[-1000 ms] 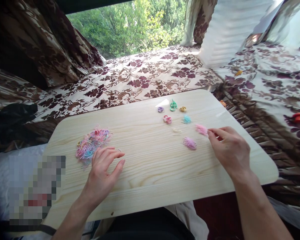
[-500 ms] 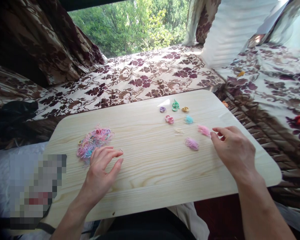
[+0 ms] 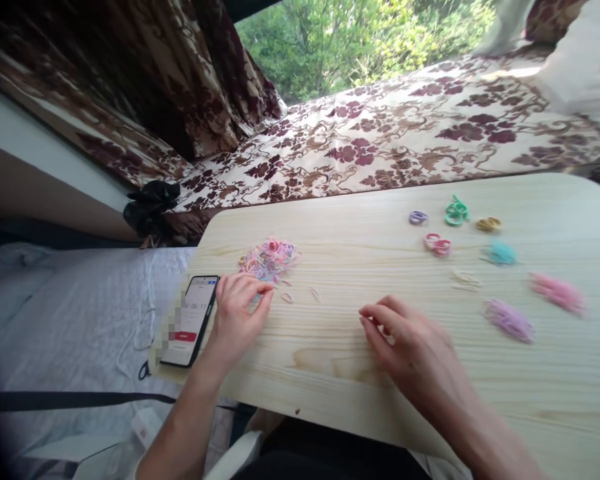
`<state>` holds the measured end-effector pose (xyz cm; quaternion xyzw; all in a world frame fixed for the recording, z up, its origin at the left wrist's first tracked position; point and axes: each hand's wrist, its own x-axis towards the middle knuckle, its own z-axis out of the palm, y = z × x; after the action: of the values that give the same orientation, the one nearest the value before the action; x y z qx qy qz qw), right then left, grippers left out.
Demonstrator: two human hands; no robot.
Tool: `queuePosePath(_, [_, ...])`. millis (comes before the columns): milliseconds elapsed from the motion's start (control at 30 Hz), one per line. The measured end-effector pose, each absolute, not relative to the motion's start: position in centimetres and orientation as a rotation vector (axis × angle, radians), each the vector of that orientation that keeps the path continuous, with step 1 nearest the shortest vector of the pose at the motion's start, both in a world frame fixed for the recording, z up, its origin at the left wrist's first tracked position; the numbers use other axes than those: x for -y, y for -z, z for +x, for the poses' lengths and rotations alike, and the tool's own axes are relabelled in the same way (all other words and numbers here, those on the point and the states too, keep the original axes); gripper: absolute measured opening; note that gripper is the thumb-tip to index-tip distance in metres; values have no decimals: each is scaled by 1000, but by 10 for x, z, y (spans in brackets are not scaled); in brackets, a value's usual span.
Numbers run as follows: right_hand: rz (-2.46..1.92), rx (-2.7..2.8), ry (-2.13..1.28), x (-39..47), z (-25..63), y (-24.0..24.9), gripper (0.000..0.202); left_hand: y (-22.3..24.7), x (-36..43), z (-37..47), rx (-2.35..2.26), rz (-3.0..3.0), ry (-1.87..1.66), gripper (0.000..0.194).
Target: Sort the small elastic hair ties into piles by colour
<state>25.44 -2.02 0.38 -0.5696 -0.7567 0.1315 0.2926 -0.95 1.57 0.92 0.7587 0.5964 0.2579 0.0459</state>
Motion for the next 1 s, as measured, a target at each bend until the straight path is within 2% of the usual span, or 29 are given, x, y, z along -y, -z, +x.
queuePosePath(267, [-1437,2228,-424,1,219,4,28,-7,-10,-6,-1765,2299,-648,14])
queuePosePath(567, [-1670,2303,-299,-19,202,8,18,-6,-9,-4,-1731,2283,-676,13])
queuePosePath(767, [-1689,2328,-276,-24,198,1,30,-5,-9,-5,-1722,2276,-700,12])
queuePosePath(1000, [-1673,2338,-270,-21,203,5,28,-5,-8,-5,-1721,2291,-712,12])
